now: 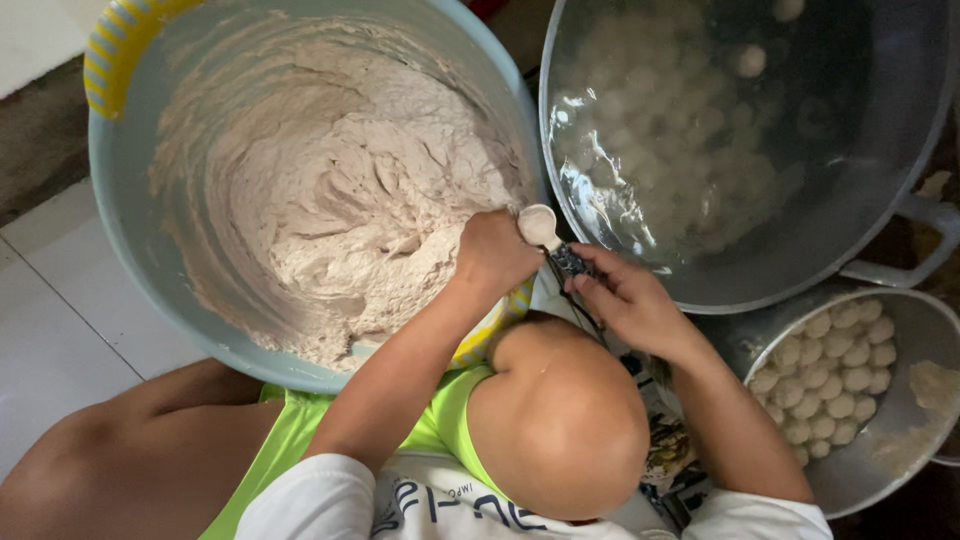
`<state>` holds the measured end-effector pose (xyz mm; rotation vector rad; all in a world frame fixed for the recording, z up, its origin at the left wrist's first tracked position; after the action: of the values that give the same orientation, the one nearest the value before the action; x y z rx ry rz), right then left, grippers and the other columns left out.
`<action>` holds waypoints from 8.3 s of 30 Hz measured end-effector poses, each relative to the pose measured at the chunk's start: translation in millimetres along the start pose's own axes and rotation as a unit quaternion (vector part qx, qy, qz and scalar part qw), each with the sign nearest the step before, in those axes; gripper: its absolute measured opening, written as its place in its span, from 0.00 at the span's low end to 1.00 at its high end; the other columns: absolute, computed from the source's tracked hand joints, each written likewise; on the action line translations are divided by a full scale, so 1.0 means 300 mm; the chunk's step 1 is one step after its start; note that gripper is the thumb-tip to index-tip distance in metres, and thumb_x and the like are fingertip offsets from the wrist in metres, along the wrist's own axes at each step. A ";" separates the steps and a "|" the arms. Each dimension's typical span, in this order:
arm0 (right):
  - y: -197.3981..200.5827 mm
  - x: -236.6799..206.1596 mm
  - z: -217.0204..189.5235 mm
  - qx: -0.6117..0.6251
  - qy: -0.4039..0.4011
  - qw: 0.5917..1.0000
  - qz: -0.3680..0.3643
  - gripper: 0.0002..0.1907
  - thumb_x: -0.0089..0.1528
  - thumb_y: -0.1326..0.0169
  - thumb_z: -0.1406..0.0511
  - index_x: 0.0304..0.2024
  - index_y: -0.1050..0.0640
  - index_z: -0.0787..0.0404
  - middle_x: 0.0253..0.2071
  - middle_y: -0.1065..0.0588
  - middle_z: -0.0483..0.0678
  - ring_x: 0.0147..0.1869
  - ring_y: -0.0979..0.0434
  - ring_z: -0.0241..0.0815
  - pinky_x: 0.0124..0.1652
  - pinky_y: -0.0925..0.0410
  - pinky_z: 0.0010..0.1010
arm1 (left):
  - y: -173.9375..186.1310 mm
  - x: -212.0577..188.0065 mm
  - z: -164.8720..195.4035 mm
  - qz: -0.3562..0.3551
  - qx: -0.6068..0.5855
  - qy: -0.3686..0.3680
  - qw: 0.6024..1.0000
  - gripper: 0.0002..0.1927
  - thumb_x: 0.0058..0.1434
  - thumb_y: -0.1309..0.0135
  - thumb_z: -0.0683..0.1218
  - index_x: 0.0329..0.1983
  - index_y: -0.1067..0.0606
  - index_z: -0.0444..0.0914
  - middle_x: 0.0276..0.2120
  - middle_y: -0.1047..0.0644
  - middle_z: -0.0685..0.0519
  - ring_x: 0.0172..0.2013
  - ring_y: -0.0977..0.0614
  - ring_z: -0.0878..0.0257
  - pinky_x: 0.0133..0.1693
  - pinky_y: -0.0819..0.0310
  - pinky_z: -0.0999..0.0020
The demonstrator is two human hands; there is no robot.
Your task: The person scoops dough from a large bowl using a spoon and drops small portions into a pot of boiling water. The person repeats this action continuously, transferring dough from the bowl to the pot.
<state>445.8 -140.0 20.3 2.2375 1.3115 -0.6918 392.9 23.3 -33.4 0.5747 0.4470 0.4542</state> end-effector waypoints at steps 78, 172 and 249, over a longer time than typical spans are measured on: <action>0.070 -0.127 -0.187 -0.232 0.179 0.947 0.134 0.22 0.67 0.45 0.67 0.63 0.27 0.65 0.48 0.20 0.58 0.50 0.19 0.37 0.45 0.28 0.29 | 0.039 -0.082 0.043 0.150 -0.118 -0.117 0.975 0.12 0.57 0.38 0.52 0.35 0.20 0.40 0.29 0.18 0.47 0.33 0.16 0.46 0.37 0.23 0.54; 0.029 -0.075 -0.015 -0.019 -0.020 0.999 0.028 0.23 0.66 0.48 0.67 0.64 0.27 0.60 0.42 0.20 0.47 0.33 0.30 0.31 0.32 0.34 0.26 | 0.053 -0.052 0.036 0.071 0.018 -0.077 0.994 0.10 0.48 0.40 0.51 0.29 0.19 0.41 0.26 0.19 0.44 0.30 0.17 0.43 0.33 0.24 0.50; 0.208 0.050 0.065 0.100 -0.042 0.992 0.064 0.23 0.67 0.54 0.69 0.66 0.33 0.63 0.37 0.23 0.45 0.24 0.34 0.32 0.21 0.40 0.24 | 0.146 0.139 -0.149 -0.016 0.167 0.029 0.985 0.39 0.58 0.41 0.71 0.37 0.21 0.27 0.37 0.20 0.33 0.42 0.17 0.40 0.45 0.23 0.51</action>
<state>503.7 -169.6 4.0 2.3965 1.0892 -0.8932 391.2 96.2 -52.1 0.8788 0.5937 0.3671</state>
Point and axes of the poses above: each hand's wrist, its own x-axis towards the middle knuckle, its own y-axis out of the back of the hand, z = x × y, the point moved 10 cm from there along x, towards the middle knuckle
